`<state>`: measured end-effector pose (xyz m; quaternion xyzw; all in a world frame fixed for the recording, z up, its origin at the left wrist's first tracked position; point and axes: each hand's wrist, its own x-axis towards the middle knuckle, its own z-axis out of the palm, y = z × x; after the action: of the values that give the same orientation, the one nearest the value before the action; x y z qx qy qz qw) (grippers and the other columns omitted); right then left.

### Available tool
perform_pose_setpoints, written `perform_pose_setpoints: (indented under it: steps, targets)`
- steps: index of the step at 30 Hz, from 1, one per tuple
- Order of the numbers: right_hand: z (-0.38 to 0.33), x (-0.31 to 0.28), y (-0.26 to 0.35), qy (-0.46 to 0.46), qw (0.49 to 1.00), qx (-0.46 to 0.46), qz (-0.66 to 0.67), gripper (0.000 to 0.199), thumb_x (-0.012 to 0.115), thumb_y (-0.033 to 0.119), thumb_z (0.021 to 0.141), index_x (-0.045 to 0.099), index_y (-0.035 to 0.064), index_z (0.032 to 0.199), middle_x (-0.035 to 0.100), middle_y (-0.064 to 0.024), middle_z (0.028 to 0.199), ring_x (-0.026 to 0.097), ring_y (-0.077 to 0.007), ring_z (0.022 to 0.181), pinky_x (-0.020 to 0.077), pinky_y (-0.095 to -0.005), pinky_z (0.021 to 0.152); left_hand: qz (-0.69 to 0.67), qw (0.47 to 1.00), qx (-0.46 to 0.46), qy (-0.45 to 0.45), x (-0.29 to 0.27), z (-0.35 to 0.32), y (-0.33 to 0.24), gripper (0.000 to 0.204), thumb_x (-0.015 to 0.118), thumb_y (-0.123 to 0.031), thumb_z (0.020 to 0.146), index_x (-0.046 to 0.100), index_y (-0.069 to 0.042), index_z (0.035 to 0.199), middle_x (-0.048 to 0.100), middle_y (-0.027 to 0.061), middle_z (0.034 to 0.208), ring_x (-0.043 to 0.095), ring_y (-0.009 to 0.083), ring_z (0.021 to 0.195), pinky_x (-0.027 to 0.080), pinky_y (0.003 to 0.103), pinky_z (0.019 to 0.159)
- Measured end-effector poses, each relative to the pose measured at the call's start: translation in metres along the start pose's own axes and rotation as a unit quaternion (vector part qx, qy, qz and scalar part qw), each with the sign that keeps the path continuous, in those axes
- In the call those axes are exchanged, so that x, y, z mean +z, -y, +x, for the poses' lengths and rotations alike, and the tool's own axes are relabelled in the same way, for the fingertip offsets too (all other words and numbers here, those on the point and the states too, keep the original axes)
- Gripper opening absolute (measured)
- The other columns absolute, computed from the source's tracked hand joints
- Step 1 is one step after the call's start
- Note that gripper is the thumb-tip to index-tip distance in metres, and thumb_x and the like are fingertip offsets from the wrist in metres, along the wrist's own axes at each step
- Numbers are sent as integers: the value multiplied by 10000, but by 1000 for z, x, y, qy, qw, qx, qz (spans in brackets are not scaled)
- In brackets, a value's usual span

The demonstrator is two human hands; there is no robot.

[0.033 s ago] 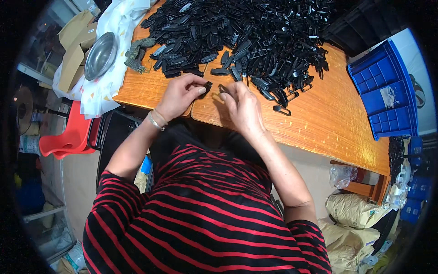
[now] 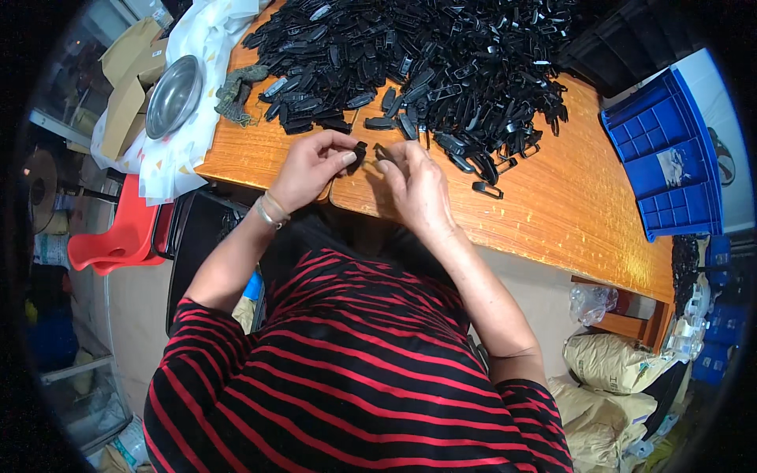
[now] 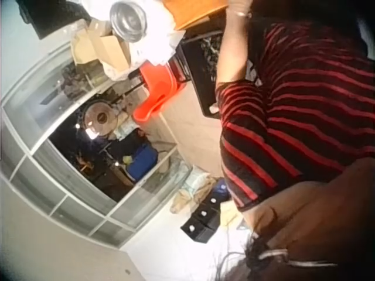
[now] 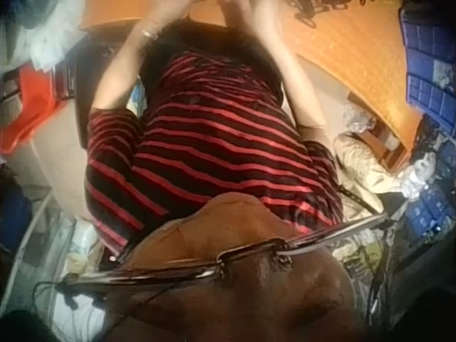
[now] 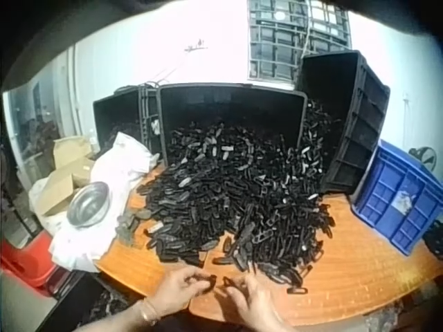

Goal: Assembling small black plastic components by hand at a workbench.

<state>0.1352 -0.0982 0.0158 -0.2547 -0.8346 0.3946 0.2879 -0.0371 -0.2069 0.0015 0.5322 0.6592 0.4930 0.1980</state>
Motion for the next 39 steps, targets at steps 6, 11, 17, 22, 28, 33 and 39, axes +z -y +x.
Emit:
perform_pose_setpoints:
  steps: [6, 11, 17, 22, 28, 33, 39]
  targets:
    - [-7, 8, 7, -6, 999, -33, 34, 201, 648, 42, 878, 589, -1, 1065, 627, -51, 850, 553, -83, 651, 462, -235, 610, -311, 942, -127, -9, 14, -20, -18, 235, 607, -103, 935, 570, 4, 1140, 604, -10, 832, 539, 28, 678, 447, 169, 619]
    - [-10, 9, 12, -13, 997, -78, 17, 182, 671, 31, 852, 622, 5, 1025, 611, -55, 840, 562, -102, 638, 463, -239, 592, -327, 936, -121, -41, 18, -28, -19, 238, 605, -92, 932, 571, 10, 1144, 634, 14, 868, 566, 29, 711, 466, 177, 630]
    - [-16, 15, 7, -12, 992, -127, -4, 187, 679, 26, 832, 630, 4, 1012, 611, -74, 838, 586, -125, 637, 463, -249, 551, -384, 904, -173, -76, 35, -42, -20, 312, 610, -76, 917, 579, -29, 1225, 615, -13, 847, 557, 31, 677, 460, 173, 610]
    - [-32, 23, 6, -41, 994, -102, 12, 198, 692, 6, 812, 612, 15, 993, 582, -66, 876, 564, -127, 634, 451, -249, 560, -309, 935, -47, -167, 59, -44, -29, 225, 585, -53, 914, 625, 45, 1112, 603, 42, 894, 594, 86, 787, 487, 218, 667]
    - [-34, 29, -2, -69, 996, 5, 62, 566, 784, -22, 722, 488, 28, 1202, 562, -46, 915, 556, -114, 810, 483, -263, 709, -339, 933, -65, -100, 57, -45, -36, 233, 442, -113, 1005, 569, 32, 1136, 626, 63, 1034, 582, 115, 964, 473, 255, 859]
    - [-38, 24, -5, -14, 995, -98, 2, 391, 689, -4, 794, 525, 0, 1149, 586, -79, 962, 584, -166, 921, 484, -292, 791, -367, 925, -70, -74, 64, -42, -42, 210, 434, -143, 1015, 582, 5, 1011, 605, 25, 871, 564, 75, 801, 477, 223, 742]
    - [-41, 28, 4, 32, 998, 4, 56, 374, 685, 28, 786, 554, 22, 1137, 524, -30, 813, 461, -135, 671, 436, -261, 634, -420, 903, -88, -15, 58, -36, -35, 258, 447, -207, 1020, 600, -10, 956, 582, 2, 804, 539, 65, 726, 448, 204, 678]
